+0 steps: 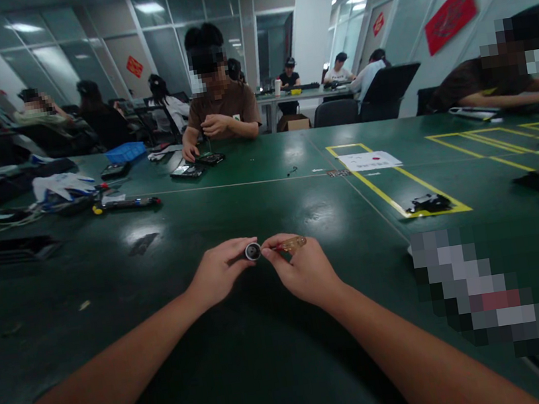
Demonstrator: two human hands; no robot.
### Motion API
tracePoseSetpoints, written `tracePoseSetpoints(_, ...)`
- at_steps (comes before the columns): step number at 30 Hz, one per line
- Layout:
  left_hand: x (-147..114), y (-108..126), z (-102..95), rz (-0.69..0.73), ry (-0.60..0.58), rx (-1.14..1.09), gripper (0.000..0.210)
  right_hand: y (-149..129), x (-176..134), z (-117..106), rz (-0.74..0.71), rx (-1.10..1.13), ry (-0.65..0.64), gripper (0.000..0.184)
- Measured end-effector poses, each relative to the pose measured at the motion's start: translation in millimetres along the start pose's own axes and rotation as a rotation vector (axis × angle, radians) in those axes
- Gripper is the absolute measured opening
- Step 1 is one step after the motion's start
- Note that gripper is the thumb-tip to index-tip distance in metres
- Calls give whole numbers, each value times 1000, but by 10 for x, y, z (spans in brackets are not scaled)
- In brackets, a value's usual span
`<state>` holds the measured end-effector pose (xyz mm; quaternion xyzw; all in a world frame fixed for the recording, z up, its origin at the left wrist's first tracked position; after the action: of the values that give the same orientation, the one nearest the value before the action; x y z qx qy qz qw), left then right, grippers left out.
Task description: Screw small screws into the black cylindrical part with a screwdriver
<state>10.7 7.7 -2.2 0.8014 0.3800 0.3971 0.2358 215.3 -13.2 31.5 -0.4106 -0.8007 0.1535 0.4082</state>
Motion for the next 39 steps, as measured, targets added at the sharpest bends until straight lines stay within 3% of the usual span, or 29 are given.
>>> tracePoseSetpoints(20, -2, 5, 16, -1, -4, -2, 35, 14, -38, 35, -41, 127, -13, 14)
tracePoseSetpoints(39, -8, -17, 41, 35, -24, 10, 30, -3, -10, 7, 0, 91, 54, 14)
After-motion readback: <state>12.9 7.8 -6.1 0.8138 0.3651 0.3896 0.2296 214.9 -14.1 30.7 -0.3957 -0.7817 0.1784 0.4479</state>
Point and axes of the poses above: each hand's wrist, its own x-axis towards the middle knuckle, its own z-axis out of the palm, y = z × x, the point moved 1 cm from there along x, towards the middle knuckle, and after that the axes turned 3 degrees about -z, right-handed, at the moved point
